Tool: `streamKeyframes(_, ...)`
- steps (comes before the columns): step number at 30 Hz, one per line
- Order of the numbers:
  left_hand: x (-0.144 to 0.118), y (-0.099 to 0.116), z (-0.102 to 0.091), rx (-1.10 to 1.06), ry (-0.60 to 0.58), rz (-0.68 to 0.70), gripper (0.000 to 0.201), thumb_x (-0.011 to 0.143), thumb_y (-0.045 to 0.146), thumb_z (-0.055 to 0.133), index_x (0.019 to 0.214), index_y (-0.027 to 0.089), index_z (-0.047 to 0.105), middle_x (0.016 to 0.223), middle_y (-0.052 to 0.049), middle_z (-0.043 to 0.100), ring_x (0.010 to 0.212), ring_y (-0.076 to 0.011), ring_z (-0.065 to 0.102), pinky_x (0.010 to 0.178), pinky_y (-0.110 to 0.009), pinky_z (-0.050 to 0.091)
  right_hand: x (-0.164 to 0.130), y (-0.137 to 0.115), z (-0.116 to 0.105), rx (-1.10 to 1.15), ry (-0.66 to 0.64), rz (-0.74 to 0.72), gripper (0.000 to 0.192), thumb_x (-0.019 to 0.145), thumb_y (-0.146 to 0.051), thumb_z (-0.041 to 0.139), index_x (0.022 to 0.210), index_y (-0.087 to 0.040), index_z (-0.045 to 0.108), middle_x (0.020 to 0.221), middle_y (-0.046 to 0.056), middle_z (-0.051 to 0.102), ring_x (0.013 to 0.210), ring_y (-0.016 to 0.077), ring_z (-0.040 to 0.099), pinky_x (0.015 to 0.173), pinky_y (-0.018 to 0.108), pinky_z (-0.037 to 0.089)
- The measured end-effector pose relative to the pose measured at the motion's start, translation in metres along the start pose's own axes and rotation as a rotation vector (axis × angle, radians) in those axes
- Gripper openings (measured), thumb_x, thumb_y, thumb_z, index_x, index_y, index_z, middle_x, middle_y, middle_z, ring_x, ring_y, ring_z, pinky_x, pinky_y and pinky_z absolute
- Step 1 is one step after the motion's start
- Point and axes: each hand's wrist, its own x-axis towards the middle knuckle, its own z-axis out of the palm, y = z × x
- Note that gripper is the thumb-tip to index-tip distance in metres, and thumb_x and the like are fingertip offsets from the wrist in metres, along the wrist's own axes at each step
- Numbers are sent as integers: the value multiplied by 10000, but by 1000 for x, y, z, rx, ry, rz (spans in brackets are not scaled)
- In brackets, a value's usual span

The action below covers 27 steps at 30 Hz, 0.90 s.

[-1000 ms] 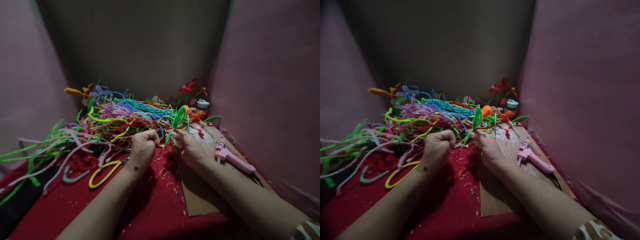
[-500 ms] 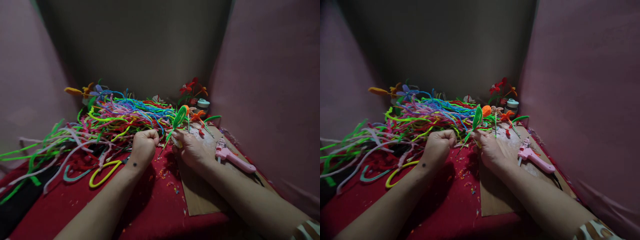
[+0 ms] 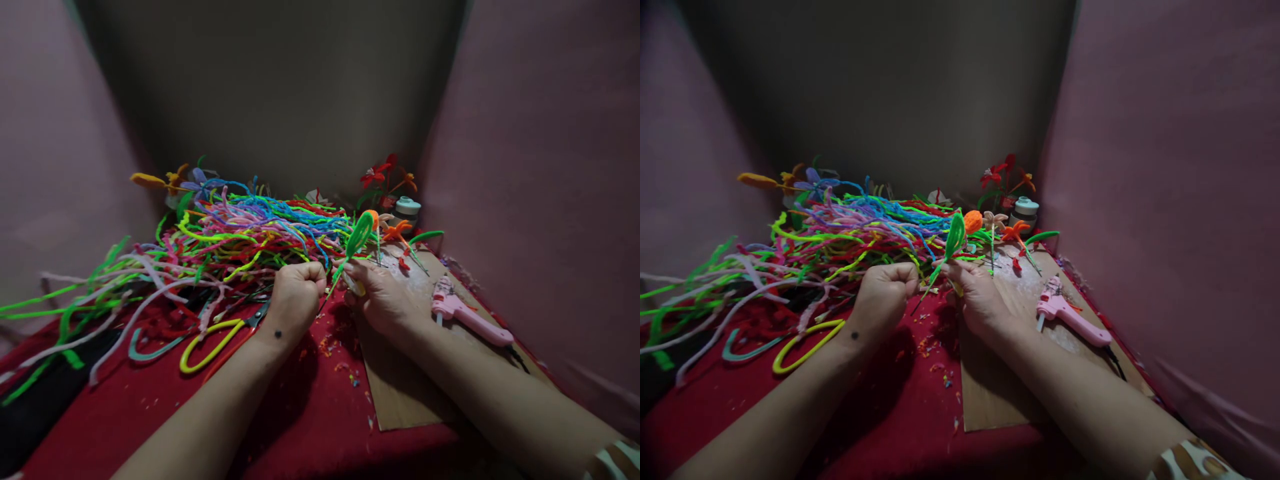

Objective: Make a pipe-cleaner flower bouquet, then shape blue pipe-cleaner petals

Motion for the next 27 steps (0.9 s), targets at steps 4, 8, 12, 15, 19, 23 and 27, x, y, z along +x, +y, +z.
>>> streamKeyframes(4,4,-5,0,40,101,78,149,505,102,372,491,176,500,483,40,441,504,-97,378,512,-216,300,0,0,0,-9,-4,-10,111,715,-331,623,693,-224,609,697,12,583,538,123,411,495,271,271)
streamKeyframes(8,9,-7,2,40,67,-10,107,659,209,512,712,170,596,630,16,576,582,-122,491,560,-230,378,0,1,-1,-5,5,4,105,717,-330,630,727,-225,627,734,23,614,573,132,450,501,265,282)
streamKeyframes(12,6,1,3,-39,-68,-108,175,705,308,570,696,140,616,628,8,569,583,-114,495,570,-225,381,0,0,-1,4,-6,5,136,712,-354,637,746,-222,638,719,15,615,553,127,447,488,262,267)
streamKeyframes(15,4,3,2,-158,-142,-170,192,705,321,596,695,131,624,619,9,560,560,-100,469,553,-216,359,0,0,-1,8,-20,18,151,708,-372,644,755,-228,638,707,12,614,553,134,455,501,271,278)
streamKeyframes(19,6,-5,0,-333,-273,-272,183,684,314,634,667,132,618,569,22,529,509,-81,424,529,-212,325,1,2,-2,0,-30,15,165,731,-386,626,687,-227,615,634,16,584,521,137,426,510,285,285)
streamKeyframes(23,9,-12,-3,-446,-332,-308,168,687,299,645,697,135,610,586,23,529,504,-74,420,528,-212,318,2,3,-2,13,-22,13,145,722,-375,639,708,-232,619,695,20,609,547,140,448,526,284,295)
streamKeyframes(27,8,-8,-5,-335,-342,-230,208,721,300,617,607,141,548,522,44,464,474,-65,375,496,-205,288,1,1,0,22,-12,6,126,705,-344,655,703,-222,622,677,9,592,520,120,405,495,266,259)
